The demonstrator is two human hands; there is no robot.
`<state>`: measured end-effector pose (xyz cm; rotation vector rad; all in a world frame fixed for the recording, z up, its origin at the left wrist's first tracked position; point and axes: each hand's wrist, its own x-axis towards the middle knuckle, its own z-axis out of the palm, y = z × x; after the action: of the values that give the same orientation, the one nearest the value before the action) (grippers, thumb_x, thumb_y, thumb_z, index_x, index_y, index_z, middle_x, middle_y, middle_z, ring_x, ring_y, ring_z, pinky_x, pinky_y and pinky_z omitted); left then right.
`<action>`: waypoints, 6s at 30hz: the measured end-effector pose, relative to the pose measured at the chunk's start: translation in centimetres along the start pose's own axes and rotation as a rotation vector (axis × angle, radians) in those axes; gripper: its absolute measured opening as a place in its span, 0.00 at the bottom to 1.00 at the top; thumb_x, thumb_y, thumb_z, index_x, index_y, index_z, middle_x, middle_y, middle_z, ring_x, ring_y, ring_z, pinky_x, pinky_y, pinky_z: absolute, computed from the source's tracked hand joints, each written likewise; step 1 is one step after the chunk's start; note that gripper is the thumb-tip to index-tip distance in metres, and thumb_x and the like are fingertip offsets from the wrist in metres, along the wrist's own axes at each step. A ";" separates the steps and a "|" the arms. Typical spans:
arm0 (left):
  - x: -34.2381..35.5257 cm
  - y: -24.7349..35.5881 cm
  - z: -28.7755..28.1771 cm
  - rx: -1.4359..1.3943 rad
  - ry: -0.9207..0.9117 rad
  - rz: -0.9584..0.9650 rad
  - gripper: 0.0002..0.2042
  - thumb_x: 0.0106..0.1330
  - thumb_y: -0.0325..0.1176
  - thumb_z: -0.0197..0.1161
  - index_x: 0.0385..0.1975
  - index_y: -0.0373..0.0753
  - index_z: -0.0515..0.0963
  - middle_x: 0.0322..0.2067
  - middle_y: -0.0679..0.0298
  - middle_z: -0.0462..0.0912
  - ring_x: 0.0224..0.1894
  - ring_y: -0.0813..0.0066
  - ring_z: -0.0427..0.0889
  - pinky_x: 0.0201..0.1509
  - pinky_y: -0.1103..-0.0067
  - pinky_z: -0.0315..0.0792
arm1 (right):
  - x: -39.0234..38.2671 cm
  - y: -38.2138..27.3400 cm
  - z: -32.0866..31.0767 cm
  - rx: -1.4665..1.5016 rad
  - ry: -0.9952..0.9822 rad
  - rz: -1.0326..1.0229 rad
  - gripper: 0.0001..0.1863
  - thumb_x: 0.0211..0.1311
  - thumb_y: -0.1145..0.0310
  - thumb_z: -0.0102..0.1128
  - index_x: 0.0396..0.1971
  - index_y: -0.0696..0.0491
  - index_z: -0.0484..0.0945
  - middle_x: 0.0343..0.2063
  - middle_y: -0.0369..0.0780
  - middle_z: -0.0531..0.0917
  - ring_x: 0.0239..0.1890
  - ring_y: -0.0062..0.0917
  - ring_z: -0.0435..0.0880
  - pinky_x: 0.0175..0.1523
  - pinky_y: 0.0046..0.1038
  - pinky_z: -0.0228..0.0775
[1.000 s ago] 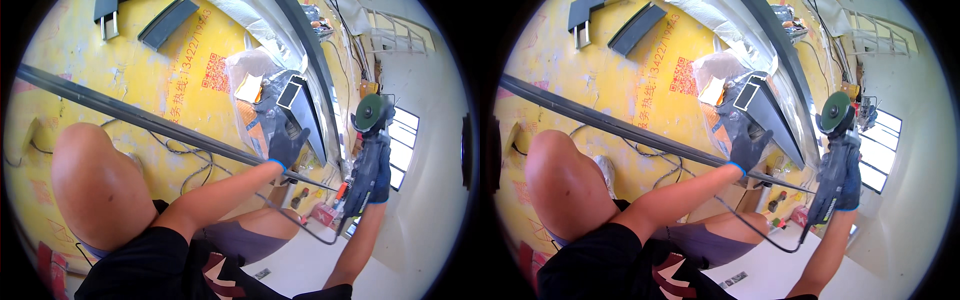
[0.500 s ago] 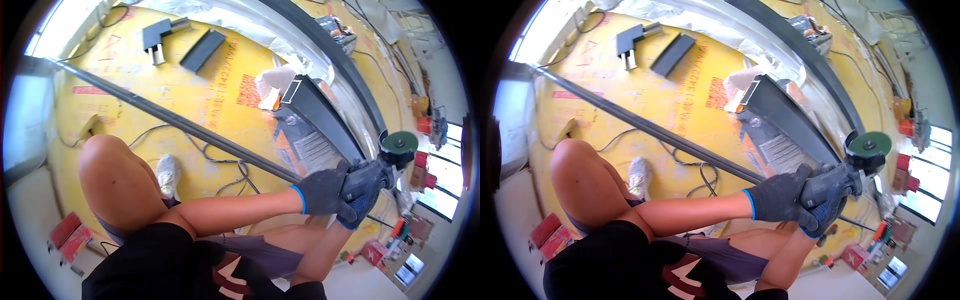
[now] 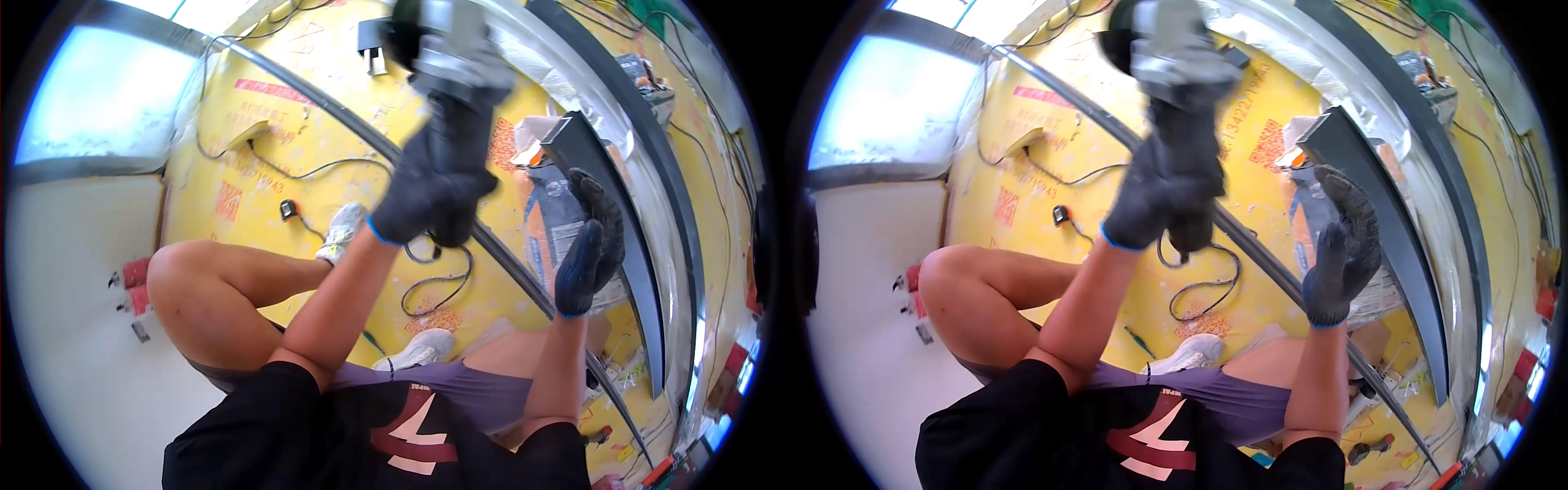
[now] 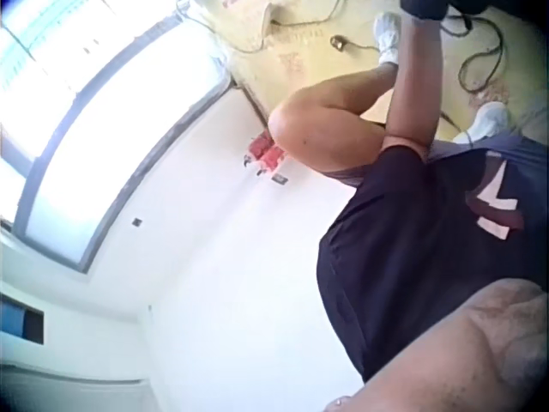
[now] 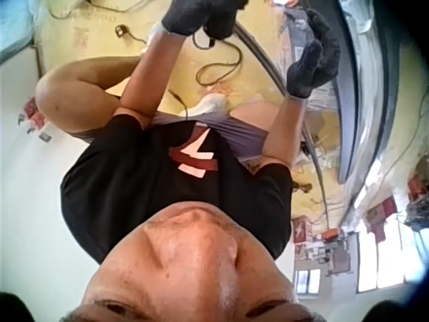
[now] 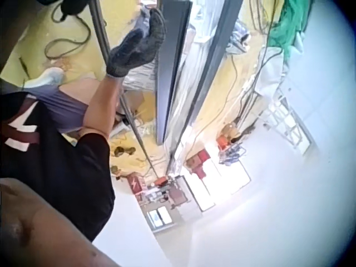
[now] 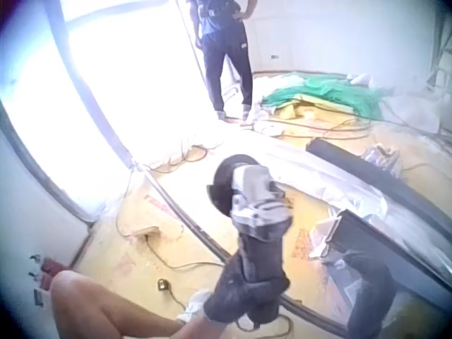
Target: Measuring and cutting metal trim pieces with an angle grinder and installing end caps.
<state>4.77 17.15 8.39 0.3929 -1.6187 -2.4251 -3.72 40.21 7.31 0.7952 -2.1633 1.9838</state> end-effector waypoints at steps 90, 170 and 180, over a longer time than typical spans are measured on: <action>31.1 -13.4 -23.6 1.596 -0.285 -0.259 0.47 0.59 0.59 0.73 0.73 0.39 0.62 0.67 0.39 0.68 0.64 0.33 0.74 0.69 0.54 0.70 | 3.8 9.5 -3.2 -1.057 0.218 0.320 0.20 0.79 0.59 0.50 0.56 0.60 0.77 0.54 0.51 0.82 0.60 0.47 0.79 0.68 0.41 0.67; 59.3 2.7 -28.1 1.830 -0.176 -0.096 0.20 0.68 0.44 0.58 0.41 0.30 0.86 0.42 0.43 0.90 0.43 0.44 0.90 0.50 0.59 0.84 | 5.0 8.6 -3.3 -0.958 0.165 0.365 0.16 0.76 0.64 0.54 0.53 0.59 0.78 0.52 0.50 0.81 0.58 0.45 0.78 0.68 0.38 0.65; 57.3 2.3 -23.3 1.409 0.471 0.280 0.51 0.62 0.70 0.64 0.74 0.35 0.60 0.69 0.38 0.67 0.71 0.39 0.67 0.75 0.57 0.64 | 4.7 8.3 -3.4 -0.983 0.184 0.435 0.17 0.75 0.62 0.55 0.52 0.59 0.78 0.52 0.50 0.81 0.59 0.45 0.78 0.68 0.39 0.66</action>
<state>-41.74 -21.80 -4.23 0.7404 -2.5555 -0.5728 -12.24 42.16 2.30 -0.0123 -2.8546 0.7671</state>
